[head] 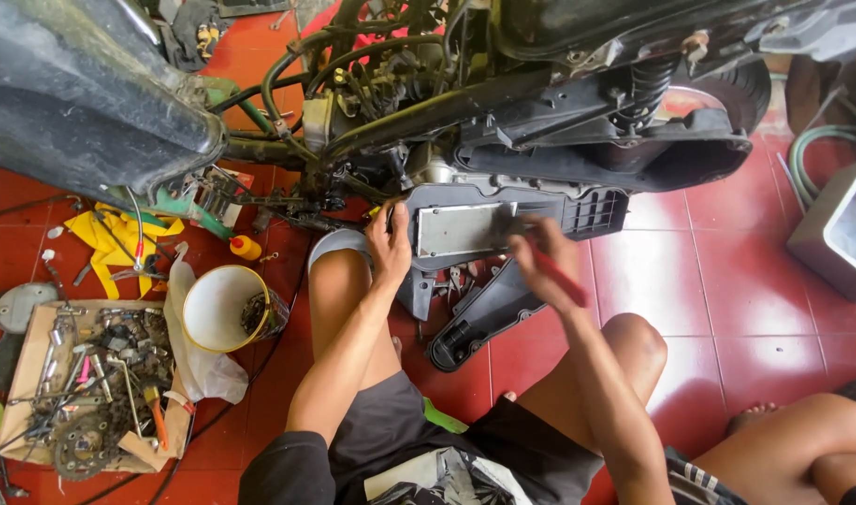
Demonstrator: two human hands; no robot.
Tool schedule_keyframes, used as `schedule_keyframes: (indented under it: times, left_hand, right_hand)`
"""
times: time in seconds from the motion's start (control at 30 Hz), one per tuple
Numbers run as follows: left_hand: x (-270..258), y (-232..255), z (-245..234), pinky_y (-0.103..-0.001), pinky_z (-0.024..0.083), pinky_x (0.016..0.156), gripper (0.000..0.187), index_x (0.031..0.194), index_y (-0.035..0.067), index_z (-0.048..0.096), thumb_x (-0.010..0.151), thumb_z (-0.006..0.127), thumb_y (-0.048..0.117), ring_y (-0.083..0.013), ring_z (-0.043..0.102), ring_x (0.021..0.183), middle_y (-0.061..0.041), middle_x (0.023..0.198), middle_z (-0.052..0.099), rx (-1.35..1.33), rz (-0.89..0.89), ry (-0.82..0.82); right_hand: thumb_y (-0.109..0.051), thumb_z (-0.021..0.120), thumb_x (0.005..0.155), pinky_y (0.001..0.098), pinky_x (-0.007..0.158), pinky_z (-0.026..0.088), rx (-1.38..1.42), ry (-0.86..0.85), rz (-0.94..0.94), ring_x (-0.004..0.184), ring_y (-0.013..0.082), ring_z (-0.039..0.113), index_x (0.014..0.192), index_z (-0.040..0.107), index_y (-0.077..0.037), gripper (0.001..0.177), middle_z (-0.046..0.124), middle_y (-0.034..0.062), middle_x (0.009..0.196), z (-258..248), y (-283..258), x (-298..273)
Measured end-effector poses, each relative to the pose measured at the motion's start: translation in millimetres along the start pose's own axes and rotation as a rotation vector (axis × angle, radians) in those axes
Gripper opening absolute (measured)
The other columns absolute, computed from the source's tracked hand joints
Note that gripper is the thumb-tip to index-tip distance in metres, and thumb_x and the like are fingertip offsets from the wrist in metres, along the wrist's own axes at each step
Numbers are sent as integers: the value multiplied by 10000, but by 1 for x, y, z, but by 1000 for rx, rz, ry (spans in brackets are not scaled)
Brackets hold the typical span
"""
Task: The person sits on the floor and uses a red brush to clean a motorcycle air filter. They hold the filter with one hand and brush the filter media with the other, working across the surface to remove debris.
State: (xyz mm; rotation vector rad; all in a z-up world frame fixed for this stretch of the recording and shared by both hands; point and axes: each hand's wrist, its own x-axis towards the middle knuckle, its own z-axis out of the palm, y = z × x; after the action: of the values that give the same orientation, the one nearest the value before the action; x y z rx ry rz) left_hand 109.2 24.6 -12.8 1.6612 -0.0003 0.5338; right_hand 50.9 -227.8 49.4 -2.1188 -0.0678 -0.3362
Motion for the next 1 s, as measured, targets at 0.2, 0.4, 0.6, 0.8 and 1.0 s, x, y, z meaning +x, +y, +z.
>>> schedule_keyframes:
  times: [0.2, 0.4, 0.6, 0.8, 1.0]
  left_hand:
    - [1, -2, -1, -407, 543, 811, 286, 1073, 44, 719, 1077, 531, 261, -304, 717, 835, -168, 881, 718, 14, 141, 19]
    - [0, -12, 6, -417, 547, 782, 253, 1056, 50, 709, 1072, 544, 241, -353, 717, 807, -168, 831, 699, 70, 215, 66]
    - [2, -11, 5, -400, 541, 713, 244, 995, 64, 700, 1069, 541, 234, -353, 701, 737, -152, 789, 684, 133, 289, 85]
    - [-13, -17, 7, -354, 547, 695, 232, 1022, 77, 694, 1075, 520, 221, -237, 676, 687, -103, 789, 694, 141, 327, 40]
    - [-68, -71, 35, -336, 565, 756, 369, 760, 110, 607, 1001, 663, 383, -229, 709, 756, -60, 908, 741, 274, 676, -61]
  right_hand:
    - [-212, 762, 899, 387, 523, 542, 256, -273, -251, 550, 246, 703, 1041, 743, -36, 227, 735, 189, 702, 7, -36, -8]
    - [-147, 720, 957, 398, 619, 527, 105, 123, -44, 632, 283, 670, 1067, 731, -34, 159, 693, 187, 761, 8, 8, 1]
    - [-141, 720, 941, 324, 593, 548, 409, -56, -40, 561, 189, 674, 993, 738, -39, 116, 692, 110, 648, 15, -24, -3]
    - [-124, 748, 879, 406, 597, 551, 318, -229, -12, 585, 242, 690, 970, 761, -23, 137, 726, 189, 681, 27, -52, -15]
    - [-71, 635, 934, 298, 530, 507, 344, -21, -43, 482, 179, 638, 947, 717, -6, 105, 634, 122, 536, 17, -3, -38]
